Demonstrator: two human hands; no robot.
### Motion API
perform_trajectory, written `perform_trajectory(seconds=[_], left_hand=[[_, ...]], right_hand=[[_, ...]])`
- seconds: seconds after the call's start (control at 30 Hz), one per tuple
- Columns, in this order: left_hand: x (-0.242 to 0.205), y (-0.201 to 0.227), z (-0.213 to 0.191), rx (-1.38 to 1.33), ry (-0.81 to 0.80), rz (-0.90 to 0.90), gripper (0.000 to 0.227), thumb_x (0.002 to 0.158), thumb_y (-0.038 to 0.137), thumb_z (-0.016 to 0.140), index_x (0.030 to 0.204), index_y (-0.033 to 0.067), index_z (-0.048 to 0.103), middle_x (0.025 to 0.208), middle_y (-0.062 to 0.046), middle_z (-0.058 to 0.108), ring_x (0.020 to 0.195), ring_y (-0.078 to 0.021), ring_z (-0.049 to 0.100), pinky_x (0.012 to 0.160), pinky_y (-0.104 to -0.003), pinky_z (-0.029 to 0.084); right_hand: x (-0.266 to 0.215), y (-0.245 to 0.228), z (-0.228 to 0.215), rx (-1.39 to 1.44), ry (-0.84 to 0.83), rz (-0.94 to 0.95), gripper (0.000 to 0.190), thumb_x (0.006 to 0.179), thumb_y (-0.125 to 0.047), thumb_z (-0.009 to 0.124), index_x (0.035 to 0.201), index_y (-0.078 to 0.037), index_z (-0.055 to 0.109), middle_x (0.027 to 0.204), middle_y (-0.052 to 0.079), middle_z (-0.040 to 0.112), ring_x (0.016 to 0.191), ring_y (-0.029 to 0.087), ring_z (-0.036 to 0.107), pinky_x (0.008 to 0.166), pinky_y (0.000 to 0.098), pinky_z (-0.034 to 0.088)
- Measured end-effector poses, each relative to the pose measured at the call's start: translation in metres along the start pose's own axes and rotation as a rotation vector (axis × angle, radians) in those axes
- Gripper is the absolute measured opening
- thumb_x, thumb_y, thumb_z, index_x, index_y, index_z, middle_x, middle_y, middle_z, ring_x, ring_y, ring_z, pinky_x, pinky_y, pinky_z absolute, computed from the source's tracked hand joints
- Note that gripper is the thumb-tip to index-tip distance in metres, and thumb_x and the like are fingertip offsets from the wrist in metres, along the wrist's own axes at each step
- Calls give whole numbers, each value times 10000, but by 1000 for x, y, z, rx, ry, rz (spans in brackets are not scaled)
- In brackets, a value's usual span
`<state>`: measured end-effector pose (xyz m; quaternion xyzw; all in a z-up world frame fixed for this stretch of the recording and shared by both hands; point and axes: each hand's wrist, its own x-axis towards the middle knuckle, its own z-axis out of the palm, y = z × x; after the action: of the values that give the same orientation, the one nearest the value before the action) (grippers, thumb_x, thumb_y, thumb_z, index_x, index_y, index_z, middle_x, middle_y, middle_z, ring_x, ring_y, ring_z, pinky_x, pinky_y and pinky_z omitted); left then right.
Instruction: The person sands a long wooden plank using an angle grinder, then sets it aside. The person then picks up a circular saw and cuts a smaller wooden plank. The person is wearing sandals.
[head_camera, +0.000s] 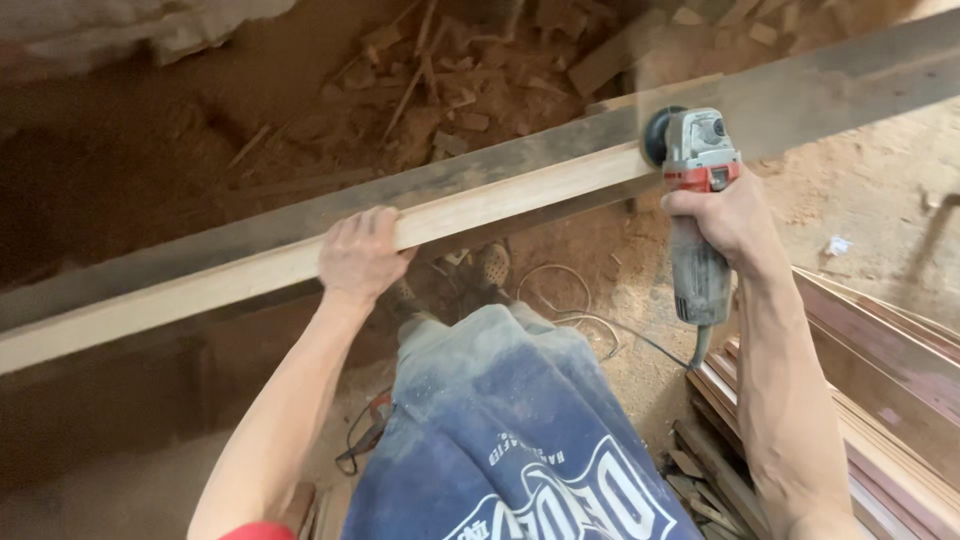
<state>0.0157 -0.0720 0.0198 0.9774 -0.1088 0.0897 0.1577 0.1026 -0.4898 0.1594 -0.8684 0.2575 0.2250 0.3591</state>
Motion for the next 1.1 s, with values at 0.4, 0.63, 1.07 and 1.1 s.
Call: perform_trajectory(seconds=[0.4,0.63,1.07,1.1], left_hand=[[-2,-5,18,-108,-75,-38,454,678,276,876,1009,113,610,1022,-62,712,967,-268,703,859,-419,545],[-6,-5,25,-118,-36,-30,446,672,276,867,1004,112,618,981,-56,697,961,-262,690,853,-407,533],[0,-5,15,-11,-9,-13,446,706,380,881,1017,150,658,955,-71,750,900,-283,732,796,-399,575],[0,-6,13,3,-24,-15,457,692,386,881,1016,150,661,962,-70,756,904,-282,735,795,-400,575]], right_hand=[[-55,-56,102,-133,-120,-38,550,651,-191,816,1146,-63,614,935,87,727,804,181,684,779,351,568],[-81,-91,152,-195,-184,-105,642,592,-262,828,1146,-18,617,1028,154,757,930,256,735,886,366,570],[-39,-47,71,-164,-112,-58,532,606,-215,830,1090,-53,680,944,80,755,870,196,703,820,334,560],[-32,-38,58,-140,-102,-66,485,614,-193,826,1064,-64,698,931,55,752,854,170,694,808,319,552]])
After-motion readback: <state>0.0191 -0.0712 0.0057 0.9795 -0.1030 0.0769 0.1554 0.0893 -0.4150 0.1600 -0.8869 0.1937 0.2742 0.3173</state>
